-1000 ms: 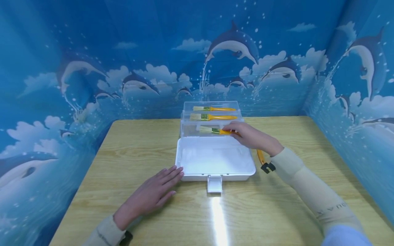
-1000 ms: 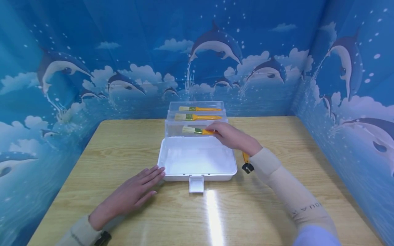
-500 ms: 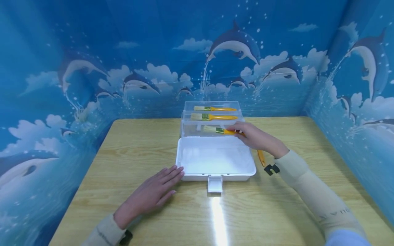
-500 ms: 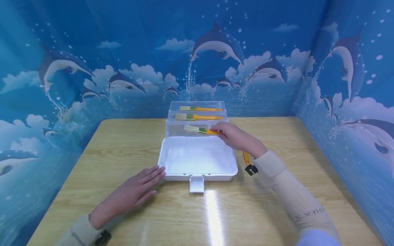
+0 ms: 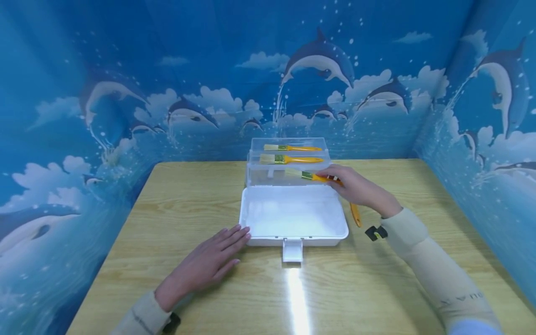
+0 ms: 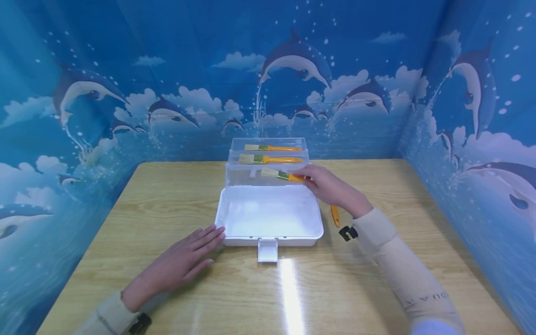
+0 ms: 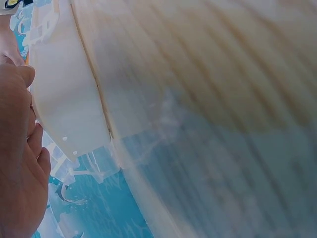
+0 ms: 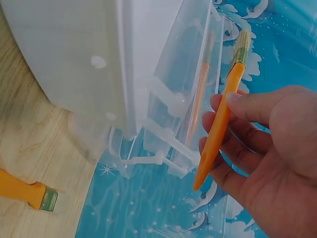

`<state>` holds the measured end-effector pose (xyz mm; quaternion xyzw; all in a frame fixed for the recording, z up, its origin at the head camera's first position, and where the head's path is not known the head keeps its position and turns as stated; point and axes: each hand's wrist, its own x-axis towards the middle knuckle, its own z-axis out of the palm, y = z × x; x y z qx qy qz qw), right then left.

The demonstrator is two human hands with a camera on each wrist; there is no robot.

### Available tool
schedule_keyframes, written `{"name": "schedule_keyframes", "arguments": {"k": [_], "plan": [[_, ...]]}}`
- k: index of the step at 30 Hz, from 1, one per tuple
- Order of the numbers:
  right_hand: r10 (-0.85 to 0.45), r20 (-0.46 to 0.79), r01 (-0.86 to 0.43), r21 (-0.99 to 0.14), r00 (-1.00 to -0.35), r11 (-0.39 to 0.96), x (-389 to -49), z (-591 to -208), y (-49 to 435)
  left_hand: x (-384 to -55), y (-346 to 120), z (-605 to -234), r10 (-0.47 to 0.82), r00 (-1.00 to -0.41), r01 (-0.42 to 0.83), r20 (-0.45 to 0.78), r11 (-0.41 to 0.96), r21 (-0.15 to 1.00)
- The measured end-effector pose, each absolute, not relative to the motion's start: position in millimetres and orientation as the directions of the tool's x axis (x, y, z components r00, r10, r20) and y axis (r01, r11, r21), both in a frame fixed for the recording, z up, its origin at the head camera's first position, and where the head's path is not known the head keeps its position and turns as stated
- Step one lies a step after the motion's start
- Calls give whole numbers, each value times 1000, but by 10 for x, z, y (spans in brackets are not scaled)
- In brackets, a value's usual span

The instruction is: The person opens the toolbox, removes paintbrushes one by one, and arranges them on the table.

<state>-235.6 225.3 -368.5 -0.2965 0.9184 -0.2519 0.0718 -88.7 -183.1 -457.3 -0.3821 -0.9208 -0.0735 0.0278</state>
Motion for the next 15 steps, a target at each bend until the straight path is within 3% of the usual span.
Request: {"name": "schedule_keyframes", "arguments": {"k": [7, 15], "plan": [[-578, 34, -513, -506, -815, 693, -2361, -3709, 2332, -898, -1837, -4607, 709, -690, 723, 147, 686, 81], [-570, 61, -520, -497, -819, 694, -2355, -3710, 2416, -899, -1836, -4599, 701, -704, 710, 110, 699, 90]]}}
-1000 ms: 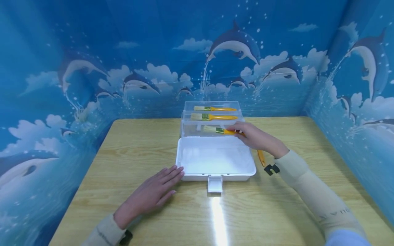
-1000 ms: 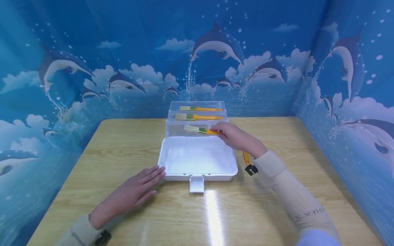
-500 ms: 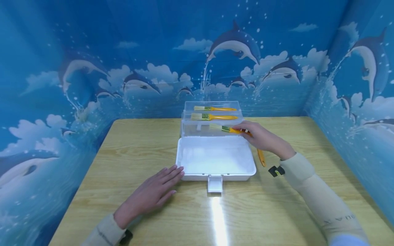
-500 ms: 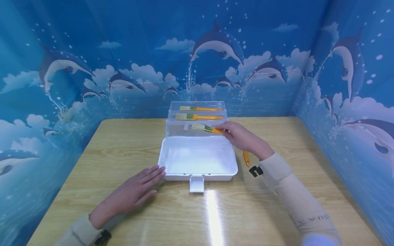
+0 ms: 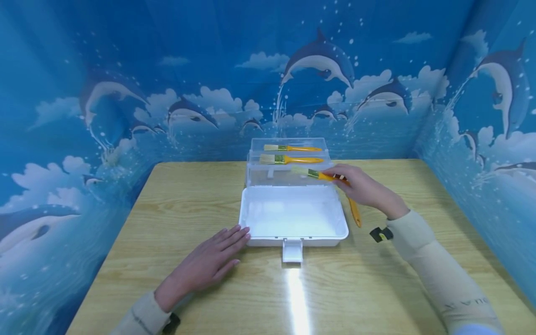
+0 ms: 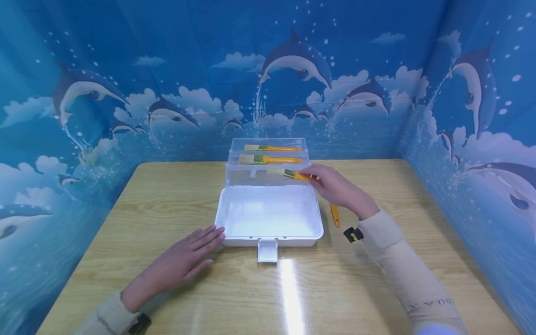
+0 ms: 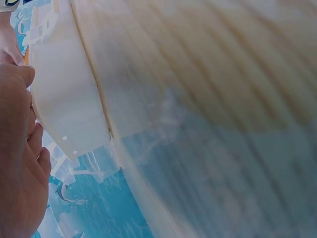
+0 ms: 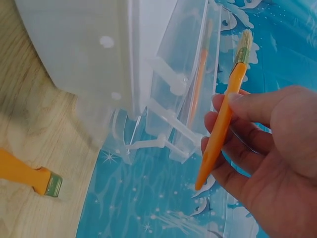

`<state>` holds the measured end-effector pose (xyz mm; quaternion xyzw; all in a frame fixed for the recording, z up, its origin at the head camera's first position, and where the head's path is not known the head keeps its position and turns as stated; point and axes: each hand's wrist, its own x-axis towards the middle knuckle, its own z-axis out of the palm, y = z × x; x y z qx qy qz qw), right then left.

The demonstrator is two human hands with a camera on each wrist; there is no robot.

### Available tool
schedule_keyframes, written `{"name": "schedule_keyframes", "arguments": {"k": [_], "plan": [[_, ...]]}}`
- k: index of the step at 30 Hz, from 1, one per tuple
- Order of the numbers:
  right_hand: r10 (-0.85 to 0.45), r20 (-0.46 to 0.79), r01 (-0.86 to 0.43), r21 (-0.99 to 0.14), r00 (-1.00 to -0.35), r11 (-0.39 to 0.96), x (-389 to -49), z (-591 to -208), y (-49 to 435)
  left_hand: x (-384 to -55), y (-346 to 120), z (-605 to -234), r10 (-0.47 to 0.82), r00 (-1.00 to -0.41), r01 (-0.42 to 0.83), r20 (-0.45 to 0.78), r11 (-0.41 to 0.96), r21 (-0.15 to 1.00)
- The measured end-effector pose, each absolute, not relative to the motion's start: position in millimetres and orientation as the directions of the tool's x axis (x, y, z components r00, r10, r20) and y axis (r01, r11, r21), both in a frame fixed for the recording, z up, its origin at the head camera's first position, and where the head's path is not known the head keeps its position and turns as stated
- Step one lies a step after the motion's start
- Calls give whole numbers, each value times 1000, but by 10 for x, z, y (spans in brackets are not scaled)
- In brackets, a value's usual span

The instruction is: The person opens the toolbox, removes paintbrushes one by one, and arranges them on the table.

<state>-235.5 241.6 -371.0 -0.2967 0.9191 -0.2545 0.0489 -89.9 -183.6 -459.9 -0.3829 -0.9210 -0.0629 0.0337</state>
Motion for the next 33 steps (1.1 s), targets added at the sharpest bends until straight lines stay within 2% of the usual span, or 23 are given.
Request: {"name": "schedule_keyframes", "arguments": {"k": [7, 17, 33], "plan": [[-547, 73, -507, -490, -834, 709, -2343, -3706, 2473, -897, -1833, -4589, 694, -714, 700, 90, 707, 100], [-526, 98, -498, -501, -845, 707, -2298, -3723, 2580, -889, -1839, -4599, 703, -699, 715, 131, 693, 91], [-494, 158, -497, -522, -855, 693, -2265, -3809, 2734, -883, -1826, -4567, 688, -721, 692, 76, 711, 126]]}}
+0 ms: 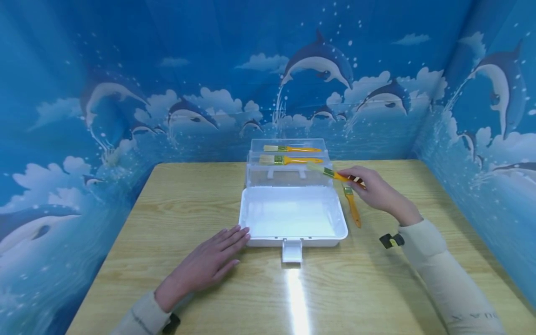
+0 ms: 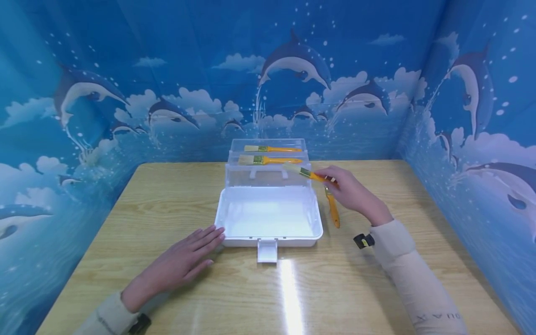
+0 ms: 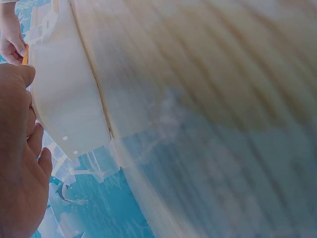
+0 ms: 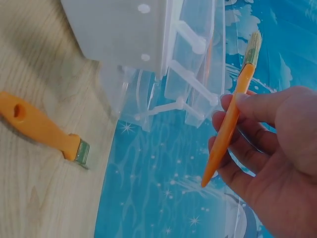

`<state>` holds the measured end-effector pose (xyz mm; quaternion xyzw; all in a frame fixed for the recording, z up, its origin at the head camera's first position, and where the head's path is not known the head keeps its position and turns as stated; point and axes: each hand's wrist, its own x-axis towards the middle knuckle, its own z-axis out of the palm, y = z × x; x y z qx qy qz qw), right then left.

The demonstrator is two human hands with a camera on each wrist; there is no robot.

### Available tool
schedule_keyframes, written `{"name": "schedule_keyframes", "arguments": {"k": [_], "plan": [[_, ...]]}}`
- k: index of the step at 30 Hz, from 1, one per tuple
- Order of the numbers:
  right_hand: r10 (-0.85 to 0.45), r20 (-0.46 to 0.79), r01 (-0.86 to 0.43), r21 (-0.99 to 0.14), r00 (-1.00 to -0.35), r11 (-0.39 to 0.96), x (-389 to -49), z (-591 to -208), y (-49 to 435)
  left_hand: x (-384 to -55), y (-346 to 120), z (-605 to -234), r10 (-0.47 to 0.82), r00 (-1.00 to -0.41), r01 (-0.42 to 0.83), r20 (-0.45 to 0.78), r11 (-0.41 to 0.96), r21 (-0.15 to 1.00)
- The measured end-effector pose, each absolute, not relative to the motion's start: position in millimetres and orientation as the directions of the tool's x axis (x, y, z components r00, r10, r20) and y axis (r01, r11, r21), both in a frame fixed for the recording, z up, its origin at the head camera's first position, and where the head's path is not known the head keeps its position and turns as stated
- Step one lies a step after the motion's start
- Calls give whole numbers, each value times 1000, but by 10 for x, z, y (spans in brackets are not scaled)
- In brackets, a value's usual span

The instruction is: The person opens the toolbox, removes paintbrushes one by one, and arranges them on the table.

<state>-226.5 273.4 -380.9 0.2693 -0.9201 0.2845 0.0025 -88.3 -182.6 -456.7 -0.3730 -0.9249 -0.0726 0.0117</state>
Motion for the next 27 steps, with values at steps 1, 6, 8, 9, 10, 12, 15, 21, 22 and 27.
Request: {"name": "schedule_keyframes", "arguments": {"k": [1, 6, 8, 9, 10, 12, 15, 21, 22, 27], "plan": [[-491, 162, -497, -522, -856, 693, -2263, -3817, 2745, -882, -1826, -4566, 688, -722, 691, 75, 711, 126], [-476, 183, -496, -520, -860, 696, -2260, -3858, 2802, -882, -1827, -4564, 687, -723, 690, 73, 712, 127], [-470, 192, -496, -517, -862, 698, -2262, -3876, 2825, -882, -1828, -4562, 688, -722, 691, 73, 712, 126], [-467, 198, -497, -517, -862, 697, -2262, -3882, 2837, -882, -1829, -4562, 688, -722, 691, 73, 712, 127], [-465, 203, -498, -516, -862, 697, -2261, -3890, 2846, -882, -1830, -4561, 688, -722, 691, 75, 711, 129], [-462, 211, -500, -514, -861, 697, -2256, -3901, 2864, -881, -1831, -4560, 688, -722, 691, 77, 711, 127], [-460, 214, -500, -512, -862, 698, -2248, -3917, 2886, -876, -1833, -4559, 689, -721, 693, 79, 711, 120], [-448, 214, -491, -505, -868, 710, -2229, -3938, 2924, -869, -1832, -4553, 689, -721, 692, 77, 712, 118], [-444, 214, -488, -506, -870, 711, -2226, -3943, 2933, -868, -1833, -4552, 689, -721, 693, 78, 711, 120], [-433, 219, -480, -514, -875, 711, -2209, -3967, 2970, -869, -1834, -4549, 688, -721, 692, 77, 711, 123]]}}
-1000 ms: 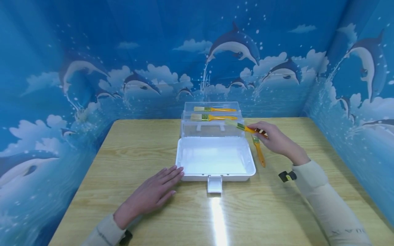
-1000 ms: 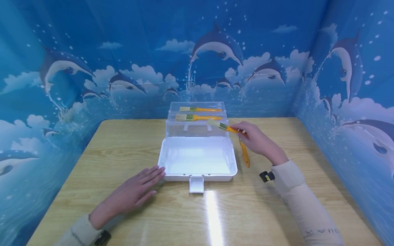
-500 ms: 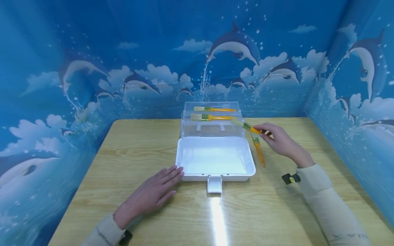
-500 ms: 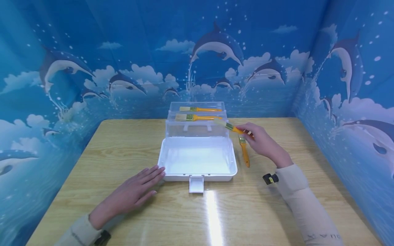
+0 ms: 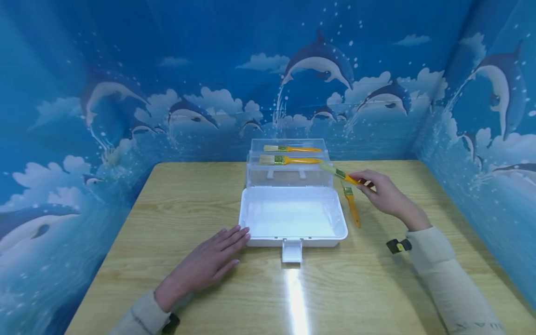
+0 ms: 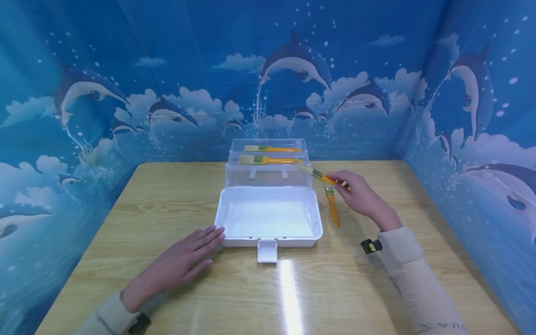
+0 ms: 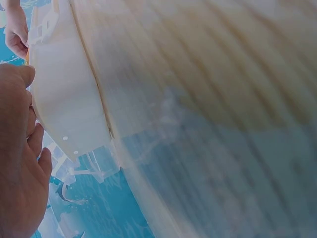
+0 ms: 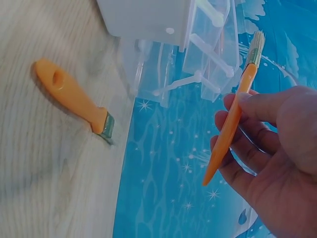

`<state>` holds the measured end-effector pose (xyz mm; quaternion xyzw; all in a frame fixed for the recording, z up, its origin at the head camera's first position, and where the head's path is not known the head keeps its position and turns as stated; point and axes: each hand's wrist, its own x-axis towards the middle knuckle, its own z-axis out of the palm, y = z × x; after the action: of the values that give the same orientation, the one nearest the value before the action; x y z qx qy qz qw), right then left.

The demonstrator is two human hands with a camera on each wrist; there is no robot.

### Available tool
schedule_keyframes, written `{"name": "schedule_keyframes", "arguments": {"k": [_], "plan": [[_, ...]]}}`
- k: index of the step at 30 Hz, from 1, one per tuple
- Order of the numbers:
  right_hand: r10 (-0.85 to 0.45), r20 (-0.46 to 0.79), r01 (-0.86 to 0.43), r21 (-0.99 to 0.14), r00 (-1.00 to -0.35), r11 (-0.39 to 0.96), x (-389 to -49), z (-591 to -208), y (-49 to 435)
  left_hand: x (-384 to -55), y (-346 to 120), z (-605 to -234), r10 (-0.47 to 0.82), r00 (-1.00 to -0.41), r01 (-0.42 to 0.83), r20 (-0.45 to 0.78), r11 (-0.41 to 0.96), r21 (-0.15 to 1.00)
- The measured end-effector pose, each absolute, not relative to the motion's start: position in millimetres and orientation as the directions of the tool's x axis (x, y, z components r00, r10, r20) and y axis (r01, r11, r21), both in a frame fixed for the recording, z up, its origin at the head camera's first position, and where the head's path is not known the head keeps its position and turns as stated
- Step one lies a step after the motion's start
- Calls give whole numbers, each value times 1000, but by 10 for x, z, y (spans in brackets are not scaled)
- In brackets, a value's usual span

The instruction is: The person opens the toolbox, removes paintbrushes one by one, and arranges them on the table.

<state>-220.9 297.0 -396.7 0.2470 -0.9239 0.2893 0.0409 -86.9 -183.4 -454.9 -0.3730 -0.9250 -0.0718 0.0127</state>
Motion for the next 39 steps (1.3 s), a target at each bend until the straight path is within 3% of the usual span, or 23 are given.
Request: {"name": "schedule_keyframes", "arguments": {"k": [39], "plan": [[-372, 217, -430, -488, -903, 759, -2218, -4168, 3181, -890, -1843, -4555, 690, -721, 692, 65, 711, 125]]}}
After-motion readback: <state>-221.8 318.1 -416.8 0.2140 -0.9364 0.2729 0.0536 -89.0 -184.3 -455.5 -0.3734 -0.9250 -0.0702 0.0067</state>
